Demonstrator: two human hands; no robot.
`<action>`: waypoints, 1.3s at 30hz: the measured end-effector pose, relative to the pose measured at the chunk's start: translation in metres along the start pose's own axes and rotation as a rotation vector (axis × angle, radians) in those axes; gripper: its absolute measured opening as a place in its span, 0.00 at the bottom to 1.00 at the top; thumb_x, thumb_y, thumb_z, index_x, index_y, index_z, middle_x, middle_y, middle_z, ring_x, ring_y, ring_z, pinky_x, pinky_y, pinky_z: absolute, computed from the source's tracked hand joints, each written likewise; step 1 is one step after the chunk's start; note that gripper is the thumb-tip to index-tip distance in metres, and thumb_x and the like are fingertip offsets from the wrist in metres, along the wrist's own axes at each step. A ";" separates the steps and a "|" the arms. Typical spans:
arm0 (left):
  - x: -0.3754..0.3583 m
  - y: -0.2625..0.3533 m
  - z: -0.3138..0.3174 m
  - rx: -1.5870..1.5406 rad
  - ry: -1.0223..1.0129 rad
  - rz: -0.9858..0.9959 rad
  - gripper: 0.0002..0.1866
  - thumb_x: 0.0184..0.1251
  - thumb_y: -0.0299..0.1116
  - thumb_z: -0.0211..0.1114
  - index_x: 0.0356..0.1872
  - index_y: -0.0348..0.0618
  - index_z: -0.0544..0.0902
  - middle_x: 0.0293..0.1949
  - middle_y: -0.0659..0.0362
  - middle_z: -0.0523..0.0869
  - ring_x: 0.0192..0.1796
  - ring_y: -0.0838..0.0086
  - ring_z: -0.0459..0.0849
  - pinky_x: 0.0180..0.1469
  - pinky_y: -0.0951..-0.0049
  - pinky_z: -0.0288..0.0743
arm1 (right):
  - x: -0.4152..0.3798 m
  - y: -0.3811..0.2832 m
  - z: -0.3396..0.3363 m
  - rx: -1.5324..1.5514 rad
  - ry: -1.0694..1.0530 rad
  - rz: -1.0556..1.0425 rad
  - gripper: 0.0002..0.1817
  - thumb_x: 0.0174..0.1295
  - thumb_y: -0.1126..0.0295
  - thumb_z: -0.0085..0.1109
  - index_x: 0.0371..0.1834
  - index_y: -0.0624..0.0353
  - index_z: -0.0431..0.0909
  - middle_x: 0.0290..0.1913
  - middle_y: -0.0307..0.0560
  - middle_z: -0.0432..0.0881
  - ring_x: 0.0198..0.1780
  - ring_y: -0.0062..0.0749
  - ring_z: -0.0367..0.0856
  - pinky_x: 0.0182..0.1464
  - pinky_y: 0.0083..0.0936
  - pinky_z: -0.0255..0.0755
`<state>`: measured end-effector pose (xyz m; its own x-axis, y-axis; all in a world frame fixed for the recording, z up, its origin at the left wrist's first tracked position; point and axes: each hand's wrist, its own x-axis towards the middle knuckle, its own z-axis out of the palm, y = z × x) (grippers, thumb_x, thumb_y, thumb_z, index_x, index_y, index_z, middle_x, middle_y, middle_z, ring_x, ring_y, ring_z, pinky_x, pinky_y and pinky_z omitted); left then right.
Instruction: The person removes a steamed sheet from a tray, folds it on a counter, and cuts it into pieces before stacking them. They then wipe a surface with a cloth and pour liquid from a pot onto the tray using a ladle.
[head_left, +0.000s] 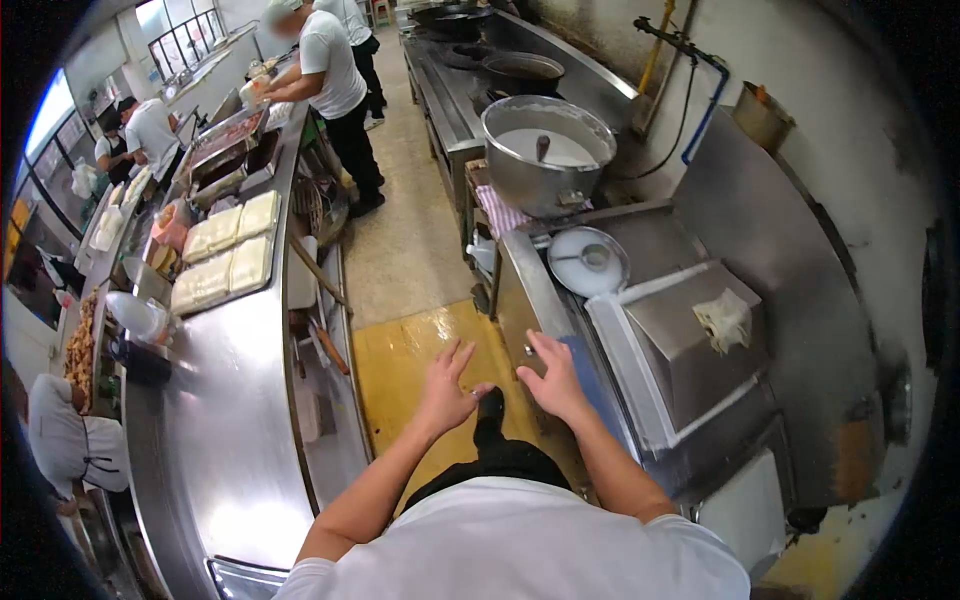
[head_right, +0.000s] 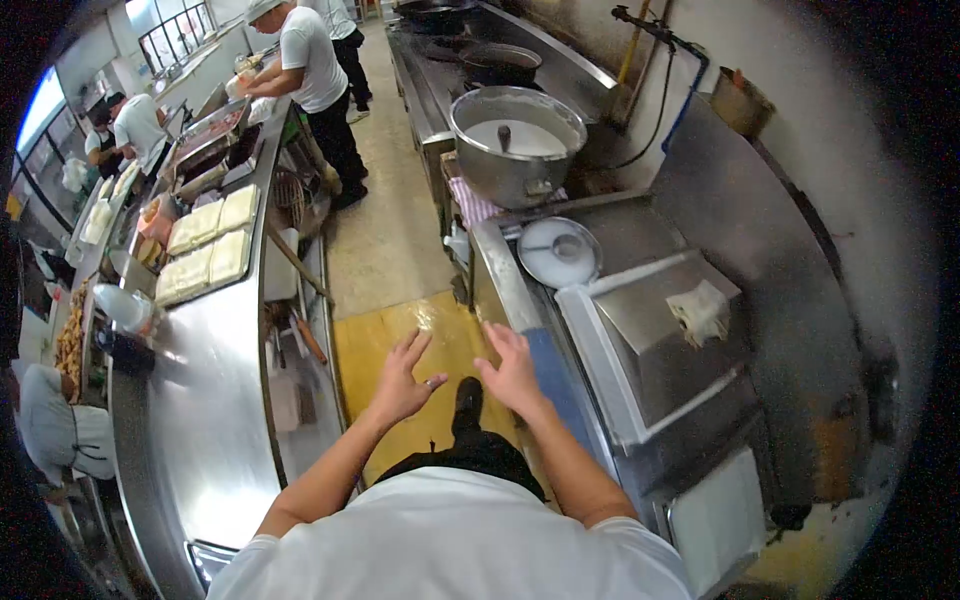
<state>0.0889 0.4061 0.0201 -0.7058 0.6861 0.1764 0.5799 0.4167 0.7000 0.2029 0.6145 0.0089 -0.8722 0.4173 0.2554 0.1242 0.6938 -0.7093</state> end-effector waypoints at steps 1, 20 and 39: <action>0.023 -0.002 -0.001 0.023 -0.012 0.014 0.38 0.60 0.40 0.78 0.71 0.44 0.75 0.75 0.42 0.69 0.73 0.44 0.68 0.75 0.50 0.65 | 0.023 0.006 -0.002 0.011 0.024 0.003 0.29 0.58 0.65 0.72 0.64 0.61 0.79 0.68 0.58 0.77 0.66 0.54 0.74 0.68 0.44 0.69; 0.282 -0.032 -0.030 -0.108 -0.094 0.008 0.32 0.64 0.35 0.75 0.68 0.39 0.75 0.64 0.41 0.79 0.69 0.46 0.75 0.72 0.54 0.68 | 0.412 0.008 -0.105 -0.360 -0.148 -0.297 0.20 0.62 0.83 0.54 0.57 0.61 0.79 0.62 0.63 0.79 0.61 0.59 0.79 0.63 0.49 0.74; 0.525 -0.068 -0.024 -0.068 -0.013 0.742 0.19 0.69 0.42 0.70 0.54 0.40 0.86 0.57 0.49 0.86 0.63 0.52 0.80 0.73 0.44 0.66 | 0.459 -0.045 -0.139 -1.238 -0.523 0.352 0.07 0.59 0.70 0.63 0.35 0.57 0.90 0.38 0.54 0.90 0.44 0.48 0.91 0.46 0.41 0.85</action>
<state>-0.3309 0.7241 0.0815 -0.1333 0.7800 0.6114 0.8756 -0.1963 0.4413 -0.1377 0.8562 0.2497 -0.7477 0.6016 -0.2811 0.4661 0.7770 0.4230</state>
